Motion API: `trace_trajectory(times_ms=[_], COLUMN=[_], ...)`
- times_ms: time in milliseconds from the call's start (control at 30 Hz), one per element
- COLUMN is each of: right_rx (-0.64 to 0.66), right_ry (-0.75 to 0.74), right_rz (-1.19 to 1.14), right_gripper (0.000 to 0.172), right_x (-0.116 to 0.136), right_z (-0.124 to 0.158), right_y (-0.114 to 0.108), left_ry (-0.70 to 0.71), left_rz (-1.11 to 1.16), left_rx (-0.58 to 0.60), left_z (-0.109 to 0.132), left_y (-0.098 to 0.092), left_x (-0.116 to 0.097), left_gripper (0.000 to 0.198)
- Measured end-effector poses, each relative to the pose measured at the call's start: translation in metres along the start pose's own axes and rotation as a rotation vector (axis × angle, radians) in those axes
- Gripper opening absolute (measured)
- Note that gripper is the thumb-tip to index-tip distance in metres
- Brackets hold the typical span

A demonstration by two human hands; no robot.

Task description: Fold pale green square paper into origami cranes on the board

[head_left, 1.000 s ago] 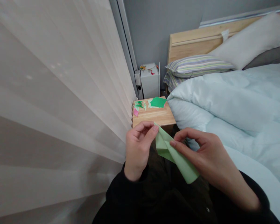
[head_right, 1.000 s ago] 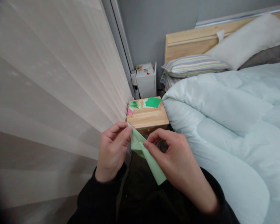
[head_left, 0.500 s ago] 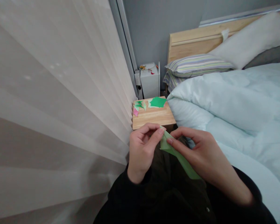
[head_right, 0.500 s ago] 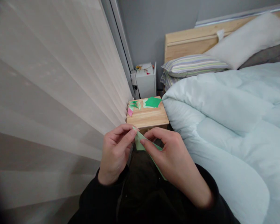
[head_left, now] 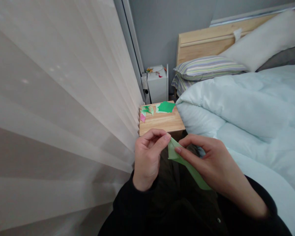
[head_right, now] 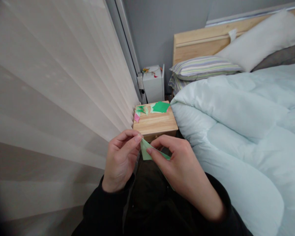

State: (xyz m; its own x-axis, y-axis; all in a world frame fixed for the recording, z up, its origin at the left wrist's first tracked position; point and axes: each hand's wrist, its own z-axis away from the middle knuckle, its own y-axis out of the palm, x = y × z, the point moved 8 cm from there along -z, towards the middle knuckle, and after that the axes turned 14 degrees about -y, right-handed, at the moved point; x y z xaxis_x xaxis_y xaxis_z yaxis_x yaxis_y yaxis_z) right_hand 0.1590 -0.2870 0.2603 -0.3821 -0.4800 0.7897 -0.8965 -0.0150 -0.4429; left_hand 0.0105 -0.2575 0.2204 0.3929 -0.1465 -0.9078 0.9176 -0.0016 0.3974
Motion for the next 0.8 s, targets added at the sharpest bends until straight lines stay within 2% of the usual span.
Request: trace_trajectory(times_ms=[333, 500, 600, 800], right_rx=[0.015, 0.051, 0.044, 0.017], right_ry=[0.008, 0.014, 0.039, 0.045], right_rz=[0.022, -0.003, -0.025, -0.072], right_gripper=[0.016, 0.018, 0.019, 0.019], right_x=[-0.006, -0.009, -0.012, -0.014], right_z=[0.002, 0.006, 0.007, 0.007], right_y=[0.007, 0.012, 0.012, 0.009], left_ry=[-0.050, -0.025, 0.001, -0.054], left_rz=[0.054, 0.098, 0.059, -0.109], left_rx=[-0.079, -0.121, -0.086, -0.001], left_z=[-0.004, -0.006, -0.006, -0.004], left_y=[-0.001, -0.004, -0.002, 0.001], left_x=[0.008, -0.003, -0.009, 0.005], left_gripper=[0.014, 0.017, 0.017, 0.015])
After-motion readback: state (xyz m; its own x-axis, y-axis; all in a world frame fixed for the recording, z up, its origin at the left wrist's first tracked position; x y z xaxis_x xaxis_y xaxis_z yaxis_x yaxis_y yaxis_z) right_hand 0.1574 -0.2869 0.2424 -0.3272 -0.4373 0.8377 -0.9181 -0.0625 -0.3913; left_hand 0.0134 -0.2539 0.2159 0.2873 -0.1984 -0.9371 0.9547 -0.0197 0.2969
